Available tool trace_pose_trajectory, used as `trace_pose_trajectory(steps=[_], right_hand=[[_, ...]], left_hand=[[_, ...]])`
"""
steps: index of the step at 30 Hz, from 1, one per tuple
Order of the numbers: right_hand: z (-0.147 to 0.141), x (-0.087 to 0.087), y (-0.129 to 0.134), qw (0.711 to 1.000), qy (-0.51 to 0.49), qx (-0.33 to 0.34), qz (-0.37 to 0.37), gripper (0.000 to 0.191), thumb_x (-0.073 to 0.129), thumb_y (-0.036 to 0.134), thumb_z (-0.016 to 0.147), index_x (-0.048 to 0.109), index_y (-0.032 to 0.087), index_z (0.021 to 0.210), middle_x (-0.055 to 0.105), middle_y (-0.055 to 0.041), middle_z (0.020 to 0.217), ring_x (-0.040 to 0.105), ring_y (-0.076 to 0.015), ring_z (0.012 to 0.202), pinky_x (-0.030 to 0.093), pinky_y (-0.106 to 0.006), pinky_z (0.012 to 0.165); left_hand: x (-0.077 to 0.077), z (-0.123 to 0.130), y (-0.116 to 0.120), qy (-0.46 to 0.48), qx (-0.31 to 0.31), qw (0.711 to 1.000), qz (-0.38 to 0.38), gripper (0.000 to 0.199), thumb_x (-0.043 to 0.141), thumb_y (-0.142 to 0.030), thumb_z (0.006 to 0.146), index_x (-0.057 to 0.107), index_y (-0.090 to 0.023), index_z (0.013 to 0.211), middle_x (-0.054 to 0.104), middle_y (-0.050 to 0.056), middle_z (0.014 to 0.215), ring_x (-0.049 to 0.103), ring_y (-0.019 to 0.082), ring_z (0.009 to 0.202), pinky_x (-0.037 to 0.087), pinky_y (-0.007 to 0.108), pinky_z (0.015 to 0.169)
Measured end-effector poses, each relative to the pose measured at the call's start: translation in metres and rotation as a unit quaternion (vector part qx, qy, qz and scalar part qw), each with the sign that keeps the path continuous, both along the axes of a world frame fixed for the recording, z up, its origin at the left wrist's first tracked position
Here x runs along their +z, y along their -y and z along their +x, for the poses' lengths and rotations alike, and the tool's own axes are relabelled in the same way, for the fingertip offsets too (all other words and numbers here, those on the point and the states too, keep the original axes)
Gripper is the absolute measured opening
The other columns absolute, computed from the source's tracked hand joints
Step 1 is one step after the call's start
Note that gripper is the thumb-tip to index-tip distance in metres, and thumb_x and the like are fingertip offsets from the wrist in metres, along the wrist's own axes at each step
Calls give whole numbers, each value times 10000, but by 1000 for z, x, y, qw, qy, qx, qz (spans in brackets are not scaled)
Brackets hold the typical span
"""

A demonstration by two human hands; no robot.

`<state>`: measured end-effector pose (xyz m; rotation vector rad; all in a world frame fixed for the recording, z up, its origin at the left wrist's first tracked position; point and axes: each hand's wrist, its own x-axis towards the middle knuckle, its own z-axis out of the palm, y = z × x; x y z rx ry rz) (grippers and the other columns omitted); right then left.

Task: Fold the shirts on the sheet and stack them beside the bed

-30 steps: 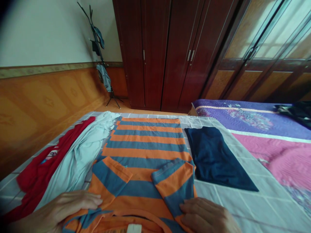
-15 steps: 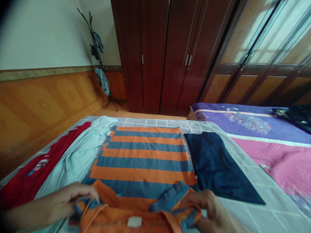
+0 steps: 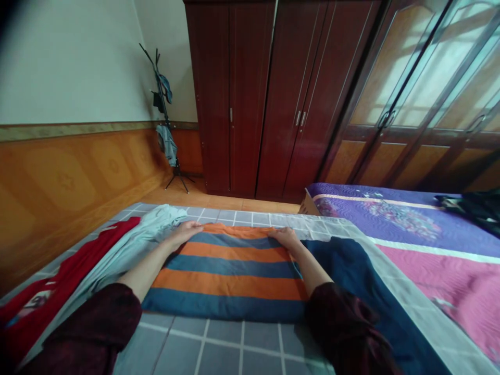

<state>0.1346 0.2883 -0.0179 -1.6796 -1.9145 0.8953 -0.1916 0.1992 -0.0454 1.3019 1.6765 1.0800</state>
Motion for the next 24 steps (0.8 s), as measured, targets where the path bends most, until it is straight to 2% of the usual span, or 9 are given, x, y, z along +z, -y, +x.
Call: trace_pose_trajectory(steps=[3, 5, 8, 11, 14, 16, 19, 21, 24], right_hand=[[3, -15, -6, 999, 40, -8, 12, 293, 620, 387, 838, 640, 136, 688, 602, -2, 566, 571, -116, 549, 428, -218, 527], [4, -18, -8, 997, 71, -11, 26, 307, 607, 397, 825, 656, 140, 664, 590, -12, 516, 592, -146, 574, 413, -221, 529], [2, -16, -6, 990, 128, -11, 62, 319, 557, 399, 834, 678, 132, 708, 610, -36, 547, 620, -184, 649, 422, -239, 577], [-7, -9, 9, 975, 186, -11, 118, 312, 507, 357, 857, 686, 106, 909, 681, -120, 778, 632, -260, 841, 450, -318, 721], [-23, -5, 36, 955, 219, 33, 199, 428, 437, 293, 896, 533, 91, 1261, 592, -205, 1195, 506, -333, 1150, 376, -445, 934], [-35, -8, 54, 937, 226, 114, 240, 471, 413, 300, 916, 450, 144, 1358, 468, -160, 1377, 399, -305, 1274, 296, -439, 1036], [-48, -18, 70, 911, 234, 227, 252, 451, 463, 400, 911, 503, 235, 1328, 442, -60, 1427, 368, -258, 1314, 272, -386, 1081], [-52, -25, 72, 906, 246, 237, 249, 496, 455, 434, 917, 493, 184, 1344, 432, -109, 1430, 352, -302, 1326, 259, -452, 1081], [-60, -31, 70, 903, 254, 237, 253, 552, 386, 441, 948, 416, 128, 1402, 362, -166, 1465, 309, -331, 1349, 240, -501, 1077]], left_hand=[[-21, -6, -5, -56, 45, 997, 25, 261, 581, -347, 739, 624, -129, 875, 699, 57, 819, 650, 223, 842, 497, 301, 761], [-24, -9, -6, -95, 51, 994, 31, 229, 564, -310, 764, 626, -127, 887, 702, 67, 851, 652, 220, 861, 494, 289, 771], [-16, -9, -4, -159, 51, 985, 32, 215, 536, -271, 800, 626, -118, 922, 697, 87, 891, 654, 221, 873, 491, 294, 798], [4, 3, 7, -238, 56, 968, 53, 297, 478, -231, 847, 581, -102, 1094, 652, 139, 1053, 606, 258, 1023, 442, 374, 922], [17, 34, 24, -307, -12, 947, 98, 341, 452, -205, 868, 549, -158, 1191, 563, 115, 1245, 485, 245, 1209, 322, 393, 1064], [15, 58, 38, -334, -94, 931, 113, 327, 516, -247, 851, 582, -195, 1166, 548, 77, 1286, 444, 237, 1255, 283, 373, 1102], [0, 83, 60, -405, -182, 892, 85, 453, 511, -370, 878, 514, -194, 1295, 406, 100, 1446, 291, 301, 1370, 178, 487, 1142], [-8, 86, 73, -451, -203, 867, 54, 576, 441, -472, 909, 393, -185, 1407, 243, 124, 1529, 128, 341, 1421, 81, 573, 1136], [-12, 80, 87, -465, -195, 863, 29, 690, 395, -594, 894, 311, -202, 1455, 148, 125, 1551, 15, 349, 1429, 36, 595, 1127]])
